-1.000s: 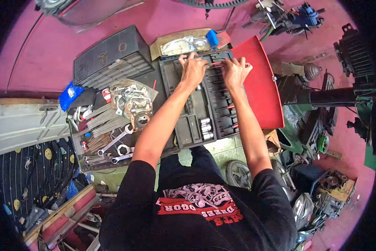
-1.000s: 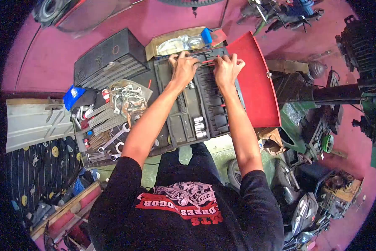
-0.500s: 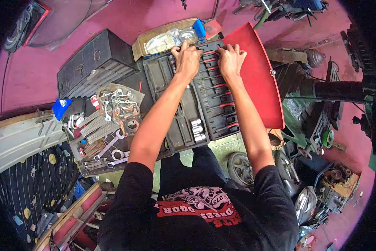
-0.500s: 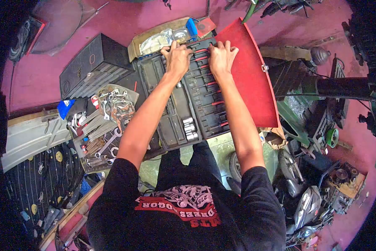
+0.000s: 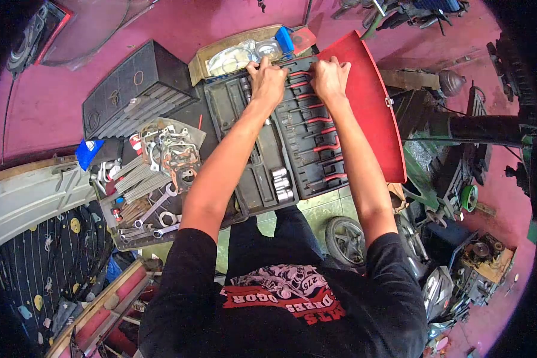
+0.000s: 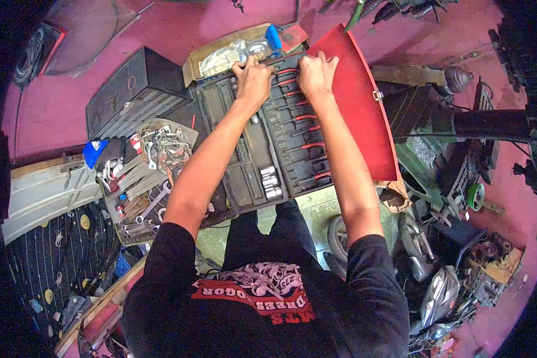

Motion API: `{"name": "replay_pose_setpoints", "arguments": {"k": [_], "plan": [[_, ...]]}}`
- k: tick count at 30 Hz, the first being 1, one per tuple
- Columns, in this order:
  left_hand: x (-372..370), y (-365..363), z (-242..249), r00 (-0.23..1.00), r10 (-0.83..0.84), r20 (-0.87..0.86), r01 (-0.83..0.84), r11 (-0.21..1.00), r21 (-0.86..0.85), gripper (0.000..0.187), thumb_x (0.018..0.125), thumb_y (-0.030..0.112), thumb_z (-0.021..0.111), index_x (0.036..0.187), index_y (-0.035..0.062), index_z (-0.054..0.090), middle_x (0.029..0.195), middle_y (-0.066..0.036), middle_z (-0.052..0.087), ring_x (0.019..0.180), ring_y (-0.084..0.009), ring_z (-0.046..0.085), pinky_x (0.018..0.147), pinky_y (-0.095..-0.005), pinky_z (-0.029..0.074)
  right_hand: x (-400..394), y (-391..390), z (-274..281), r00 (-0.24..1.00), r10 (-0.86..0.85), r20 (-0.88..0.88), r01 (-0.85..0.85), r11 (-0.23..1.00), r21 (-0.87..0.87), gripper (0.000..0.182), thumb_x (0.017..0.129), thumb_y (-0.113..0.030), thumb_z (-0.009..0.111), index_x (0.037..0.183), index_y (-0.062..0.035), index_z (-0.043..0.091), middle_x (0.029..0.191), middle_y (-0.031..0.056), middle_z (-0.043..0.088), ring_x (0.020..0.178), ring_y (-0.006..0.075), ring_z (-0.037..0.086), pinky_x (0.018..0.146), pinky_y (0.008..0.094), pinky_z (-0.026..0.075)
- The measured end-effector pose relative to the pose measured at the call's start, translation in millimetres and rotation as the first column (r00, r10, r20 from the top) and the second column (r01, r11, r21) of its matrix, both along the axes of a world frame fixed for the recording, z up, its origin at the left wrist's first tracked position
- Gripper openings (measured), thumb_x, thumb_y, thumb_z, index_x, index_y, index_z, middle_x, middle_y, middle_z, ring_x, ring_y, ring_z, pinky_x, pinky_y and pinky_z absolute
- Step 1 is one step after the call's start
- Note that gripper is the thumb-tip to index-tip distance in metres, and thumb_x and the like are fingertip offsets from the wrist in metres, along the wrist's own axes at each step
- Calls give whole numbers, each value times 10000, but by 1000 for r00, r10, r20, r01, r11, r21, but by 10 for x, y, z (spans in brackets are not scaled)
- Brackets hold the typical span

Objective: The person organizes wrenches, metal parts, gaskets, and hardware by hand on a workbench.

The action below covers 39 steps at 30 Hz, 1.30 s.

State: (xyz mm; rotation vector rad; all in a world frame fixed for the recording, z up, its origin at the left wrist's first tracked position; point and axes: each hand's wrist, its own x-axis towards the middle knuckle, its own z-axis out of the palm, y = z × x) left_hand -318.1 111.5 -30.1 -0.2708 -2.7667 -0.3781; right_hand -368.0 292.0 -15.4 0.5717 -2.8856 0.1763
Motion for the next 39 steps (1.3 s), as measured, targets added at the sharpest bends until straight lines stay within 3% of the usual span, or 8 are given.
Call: {"name": "replay_pose_setpoints", "arguments": {"k": [3,6,20,24,26,28,34,39], "plan": [[-5,8,17,1000,-18,16,19,1000,-23,152,790,67,649,862,108,775,869,-72,727,1105,-274,583,967,-579,340,-40,8,-11,1000,11,-9,-11,998,62,232,683,-105,751,903,-165,792,881,72,750,986,282,627,809,503,415],[-19,5,15,999,-12,29,12,1000,-7,154,787,61,647,858,106,777,875,-77,727,1113,-277,583,971,-581,345,-10,53,-35,991,89,-97,-94,994,-53,99,677,-94,746,776,-104,739,844,94,737,1009,300,628,832,489,396],[-51,54,-16,999,-34,-9,34,999,23,129,785,70,649,811,92,773,890,-68,732,1145,-287,570,949,-589,348,-66,53,-107,976,207,-70,-206,978,25,113,684,-106,743,796,-98,731,820,88,732,1017,292,636,863,500,391],[66,72,171,991,50,123,-39,995,-90,116,802,87,685,835,105,795,931,-76,744,1157,-300,575,972,-588,335,-4,38,-1,983,181,-21,-179,980,84,118,678,-130,753,789,-109,722,805,82,727,1021,294,639,851,520,389],[201,51,249,992,125,32,-129,970,208,94,823,152,727,864,120,806,926,-73,741,1142,-289,577,974,-586,321,107,23,75,985,161,-68,-153,982,109,118,686,-143,748,802,-127,733,812,78,732,1012,291,637,840,528,392],[315,-15,297,985,169,24,-171,967,187,107,835,213,755,893,146,814,921,-61,739,1117,-267,572,971,-566,306,224,-18,143,981,138,-134,-132,990,54,115,697,-156,741,811,-153,748,824,67,739,998,283,634,829,519,395],[819,-383,317,963,269,-31,-249,923,295,113,801,210,757,889,167,813,914,-20,737,1057,-244,568,941,-518,302,665,-644,256,921,330,-206,-370,907,-199,160,762,-129,688,866,-179,798,823,19,749,973,252,619,824,516,390],[1201,-967,253,913,405,43,-407,899,162,160,772,194,792,927,173,822,932,20,750,1031,-212,586,933,-508,300,881,-1378,142,859,505,-87,-512,845,-152,200,784,-108,695,936,-170,809,870,6,762,969,247,606,848,500,386]]}}
